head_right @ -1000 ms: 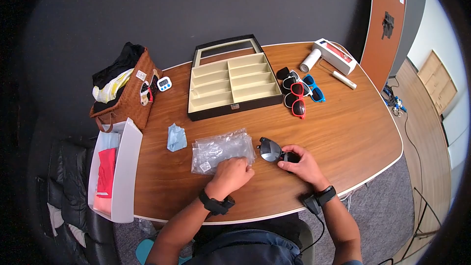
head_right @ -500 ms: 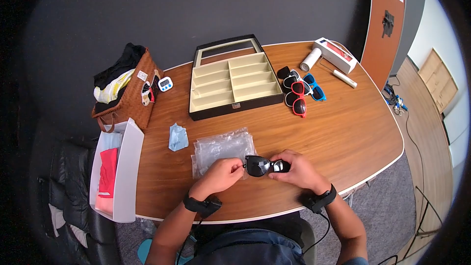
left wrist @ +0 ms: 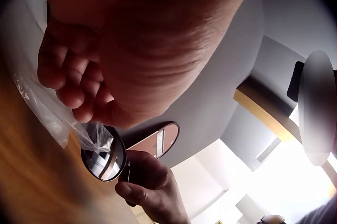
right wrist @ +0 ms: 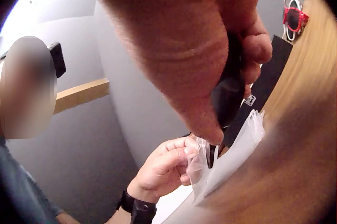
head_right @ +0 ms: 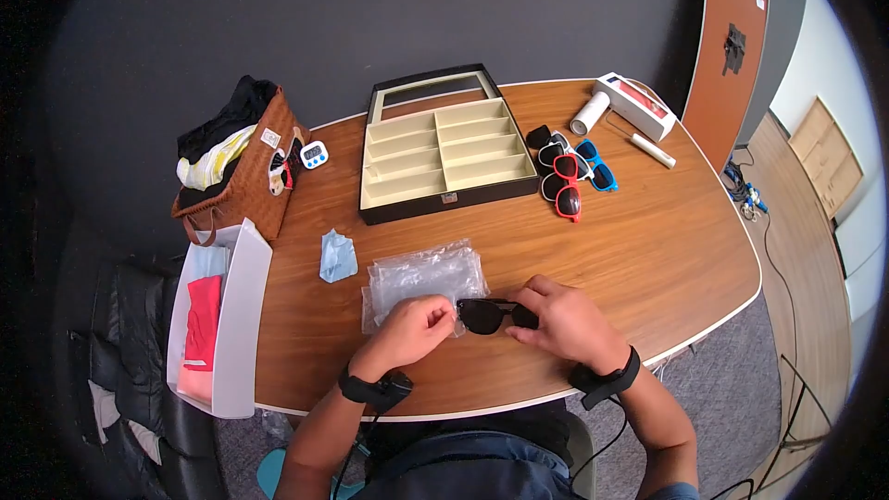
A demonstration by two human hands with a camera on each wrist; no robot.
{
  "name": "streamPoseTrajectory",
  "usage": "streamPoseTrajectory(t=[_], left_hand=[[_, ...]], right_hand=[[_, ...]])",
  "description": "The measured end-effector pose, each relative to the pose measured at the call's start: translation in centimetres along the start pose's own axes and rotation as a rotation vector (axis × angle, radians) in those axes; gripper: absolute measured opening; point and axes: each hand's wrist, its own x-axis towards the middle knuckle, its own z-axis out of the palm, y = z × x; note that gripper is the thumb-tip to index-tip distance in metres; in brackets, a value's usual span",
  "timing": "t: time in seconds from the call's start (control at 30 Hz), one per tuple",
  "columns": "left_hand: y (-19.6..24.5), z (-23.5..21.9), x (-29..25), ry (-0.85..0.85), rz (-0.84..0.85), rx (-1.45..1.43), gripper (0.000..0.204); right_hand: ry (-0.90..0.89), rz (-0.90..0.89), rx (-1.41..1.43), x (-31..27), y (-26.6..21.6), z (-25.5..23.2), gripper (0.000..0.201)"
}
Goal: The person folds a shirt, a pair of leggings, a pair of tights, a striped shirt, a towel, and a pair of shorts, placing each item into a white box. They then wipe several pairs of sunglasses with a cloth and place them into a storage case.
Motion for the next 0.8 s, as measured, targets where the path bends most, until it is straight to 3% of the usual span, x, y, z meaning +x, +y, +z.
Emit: streamPoseTrajectory(t=[0.23,0.3,0.53,0.6,0.8], left_hand=[[0.3,0.2,-0.1,0.045,0.052,0.107,0.011],[0.4,0.1,-0.2,0.056,0.080,0.167,0.011],[1.1,-0.4,-0.3,0.035,0.012,0.111,0.011],[1.0,-0.3,-0.3,0.079,0.137,0.135,0.008],[1.2,0.0,-0.2,0.059,0.222,0.235,0.011]], right_hand=[[0.016,-0.066,-0.096,0.4,-1.3,-0.9,0.038],[0.031,0.043,-0.022,0.6,-1.8,-1.3,0.037],[0.012,-0.051,-0.148,0.8,-2.5,-1.4,0.038],[-0.001,-0.017,-0.097,1.0,-2.7,-1.5,0.038],[-0.084,0.191,-0.071,1.8,-3.9,-1.9,0.038]])
